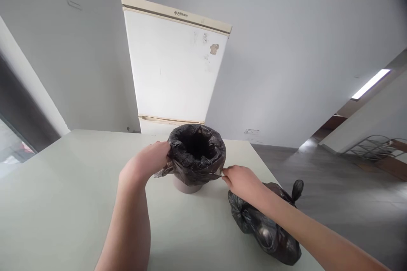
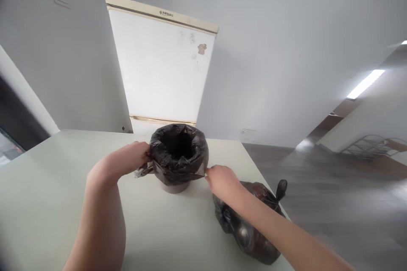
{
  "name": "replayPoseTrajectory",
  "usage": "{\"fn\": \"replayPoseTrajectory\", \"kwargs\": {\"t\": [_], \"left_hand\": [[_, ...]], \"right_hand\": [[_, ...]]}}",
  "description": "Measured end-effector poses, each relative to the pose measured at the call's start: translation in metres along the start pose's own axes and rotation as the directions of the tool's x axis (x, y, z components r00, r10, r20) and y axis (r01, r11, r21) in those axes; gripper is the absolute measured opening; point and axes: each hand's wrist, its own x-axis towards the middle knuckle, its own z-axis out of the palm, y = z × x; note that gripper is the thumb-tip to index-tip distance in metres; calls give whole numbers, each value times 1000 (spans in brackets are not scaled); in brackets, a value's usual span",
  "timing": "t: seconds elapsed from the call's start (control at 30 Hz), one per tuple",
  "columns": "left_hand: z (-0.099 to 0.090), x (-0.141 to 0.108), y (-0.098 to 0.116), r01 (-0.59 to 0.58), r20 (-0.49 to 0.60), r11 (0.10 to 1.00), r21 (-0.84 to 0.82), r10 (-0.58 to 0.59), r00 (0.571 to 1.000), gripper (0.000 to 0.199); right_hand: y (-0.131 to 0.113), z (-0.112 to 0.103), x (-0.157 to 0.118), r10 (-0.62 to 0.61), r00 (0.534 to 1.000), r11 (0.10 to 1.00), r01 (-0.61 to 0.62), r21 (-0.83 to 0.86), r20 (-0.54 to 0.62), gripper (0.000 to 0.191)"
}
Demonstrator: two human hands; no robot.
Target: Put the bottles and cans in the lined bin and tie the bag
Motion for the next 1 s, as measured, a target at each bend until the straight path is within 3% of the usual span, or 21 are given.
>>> {"fn": "replayPoseTrajectory", "kwargs": {"t": [0.07, 0.13, 0.17, 0.23, 0.3, 0.37, 0.5, 0.6, 0.77, 1.0], "left_hand": [[-6, 2, -9, -2, -41, 1000, -31, 1, 999, 19], [-11, 3, -19, 1, -84, 1000, -31, -3, 996, 12], [-13, 3, -24, 11, -109, 1000, -26, -14, 994, 10], [-15, 2, -31, 38, -178, 999, -32, -43, 983, 9], [-15, 2, -34, 35, -266, 997, -68, -52, 962, 27], [-14, 4, -33, 9, -304, 996, -92, -36, 952, 45], [-13, 14, -25, -17, -176, 999, -28, 12, 984, 23], [-14, 21, -21, -23, -154, 1000, 0, 23, 988, 19], [-16, 32, -31, -71, -113, 997, -2, 70, 991, 27], [-12, 46, -40, -87, -43, 996, 23, 88, 995, 33]], "right_hand": [[-15, -12, -15, 107, 977, 994, -110, -9, -184, 25], [-37, -18, -31, 167, 872, 986, -144, 84, -459, 11], [-49, -16, -37, 191, 803, 981, -133, 143, -564, 20], [-69, -5, -43, 220, 723, 969, -82, 235, -655, 49], [-81, 15, -39, 272, 702, 941, -51, 334, -658, 61], [-83, 37, -28, 358, 681, 897, -59, 439, -639, 53], [-73, 69, -4, 455, 715, 803, -71, 592, -531, 38], [-69, 85, 5, 495, 723, 753, -80, 654, -482, 22], [-72, 118, 10, 537, 669, 748, -94, 657, -515, 33], [-68, 158, 15, 560, 731, 596, -28, 803, -390, 30]]}}
